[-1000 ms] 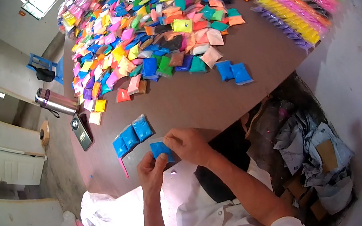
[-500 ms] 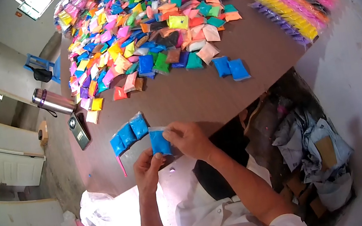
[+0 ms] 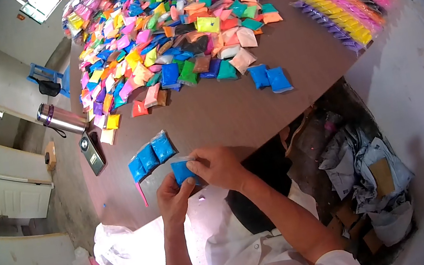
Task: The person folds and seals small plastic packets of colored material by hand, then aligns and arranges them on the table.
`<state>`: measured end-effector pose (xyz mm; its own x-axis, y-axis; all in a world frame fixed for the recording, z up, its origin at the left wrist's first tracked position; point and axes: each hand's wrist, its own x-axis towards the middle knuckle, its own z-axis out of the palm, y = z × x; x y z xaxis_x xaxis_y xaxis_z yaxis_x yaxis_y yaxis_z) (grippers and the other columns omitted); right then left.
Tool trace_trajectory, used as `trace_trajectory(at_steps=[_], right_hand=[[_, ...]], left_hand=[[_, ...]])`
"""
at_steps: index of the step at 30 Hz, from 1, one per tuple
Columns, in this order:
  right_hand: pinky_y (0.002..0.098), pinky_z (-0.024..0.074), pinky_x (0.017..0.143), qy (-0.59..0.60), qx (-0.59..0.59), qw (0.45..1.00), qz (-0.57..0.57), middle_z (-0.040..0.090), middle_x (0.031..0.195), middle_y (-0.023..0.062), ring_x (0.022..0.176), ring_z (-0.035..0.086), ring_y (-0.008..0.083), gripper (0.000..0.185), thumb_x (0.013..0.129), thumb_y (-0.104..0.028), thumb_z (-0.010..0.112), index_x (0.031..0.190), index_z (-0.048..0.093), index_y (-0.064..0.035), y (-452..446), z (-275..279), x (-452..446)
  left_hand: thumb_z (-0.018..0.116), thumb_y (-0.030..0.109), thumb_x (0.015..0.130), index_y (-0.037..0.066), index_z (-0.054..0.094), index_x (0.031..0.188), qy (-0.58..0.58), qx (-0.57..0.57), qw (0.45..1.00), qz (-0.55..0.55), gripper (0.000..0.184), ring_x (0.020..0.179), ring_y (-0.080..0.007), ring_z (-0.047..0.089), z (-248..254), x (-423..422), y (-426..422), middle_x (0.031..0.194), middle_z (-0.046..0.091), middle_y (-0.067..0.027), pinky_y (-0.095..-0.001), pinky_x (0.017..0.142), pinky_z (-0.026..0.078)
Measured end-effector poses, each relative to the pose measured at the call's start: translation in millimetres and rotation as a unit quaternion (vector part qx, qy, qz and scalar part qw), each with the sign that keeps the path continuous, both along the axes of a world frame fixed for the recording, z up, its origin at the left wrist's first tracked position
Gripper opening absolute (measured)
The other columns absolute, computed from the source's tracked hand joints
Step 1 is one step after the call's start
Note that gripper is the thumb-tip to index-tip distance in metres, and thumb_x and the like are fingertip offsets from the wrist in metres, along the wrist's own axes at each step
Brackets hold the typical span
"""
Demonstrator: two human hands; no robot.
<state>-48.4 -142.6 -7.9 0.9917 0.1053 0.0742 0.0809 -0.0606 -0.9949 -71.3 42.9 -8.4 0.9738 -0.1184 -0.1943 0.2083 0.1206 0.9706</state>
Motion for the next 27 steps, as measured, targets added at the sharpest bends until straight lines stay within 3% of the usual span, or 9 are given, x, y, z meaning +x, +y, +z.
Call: trace_trajectory(at_steps=[3, 5, 11, 21, 27], right_hand=[[0.0352, 0.053, 0.073, 0.004, 0.008, 1.0, 0.008, 0.071, 0.087, 0.0134, 0.076, 0.067, 0.0223, 0.019, 0.095, -0.019, 0.069, 0.102, 0.072, -0.0015, -1, 3, 0], [0.0351, 0.053, 0.074, 0.003, 0.007, 1.0, 0.009, 0.071, 0.088, 0.0131, 0.078, 0.067, 0.022, 0.018, 0.096, -0.018, 0.069, 0.102, 0.072, -0.0015, -2, 5, 1], [0.0333, 0.0529, 0.076, 0.015, 0.029, 0.999, -0.005, 0.072, 0.088, 0.0113, 0.081, 0.067, 0.0192, 0.018, 0.097, -0.019, 0.069, 0.103, 0.071, -0.0014, -1, -8, 2], [0.0308, 0.0537, 0.078, 0.023, 0.077, 0.996, 0.023, 0.07, 0.092, 0.0082, 0.084, 0.065, 0.0137, 0.025, 0.094, -0.017, 0.072, 0.111, 0.068, 0.0008, -7, 0, 0], [0.0302, 0.0544, 0.079, 0.037, 0.083, 0.995, 0.039, 0.071, 0.093, 0.0074, 0.086, 0.066, 0.0127, 0.024, 0.093, -0.013, 0.072, 0.111, 0.068, 0.0013, -8, -6, 2]], left_hand=[[0.074, 0.0, 0.091, -0.004, 0.068, 0.118, -0.024, 0.051, 0.998, -0.01, 0.028, 0.093, -0.0123, 0.068, -3, 0, 3, 0.104, 0.073, -0.0068, -0.0285, 0.083, 0.057], [0.076, 0.01, 0.095, -0.004, 0.066, 0.114, -0.047, 0.078, 0.995, -0.029, 0.025, 0.089, -0.0105, 0.068, 1, 0, 2, 0.101, 0.072, -0.0065, -0.0278, 0.081, 0.058], [0.078, 0.009, 0.093, -0.005, 0.067, 0.113, -0.047, 0.103, 0.992, -0.051, 0.027, 0.086, -0.0099, 0.068, 13, -1, -1, 0.1, 0.073, -0.0066, -0.0267, 0.08, 0.058], [0.078, 0.007, 0.093, -0.004, 0.066, 0.115, -0.007, 0.08, 0.996, -0.032, 0.028, 0.084, -0.01, 0.068, 1, 1, 9, 0.097, 0.073, -0.0063, -0.0261, 0.079, 0.058], [0.076, 0.014, 0.096, -0.002, 0.066, 0.121, -0.023, 0.069, 0.996, -0.046, 0.031, 0.088, -0.0082, 0.065, 16, -1, -1, 0.095, 0.071, -0.0034, -0.0247, 0.081, 0.054]])
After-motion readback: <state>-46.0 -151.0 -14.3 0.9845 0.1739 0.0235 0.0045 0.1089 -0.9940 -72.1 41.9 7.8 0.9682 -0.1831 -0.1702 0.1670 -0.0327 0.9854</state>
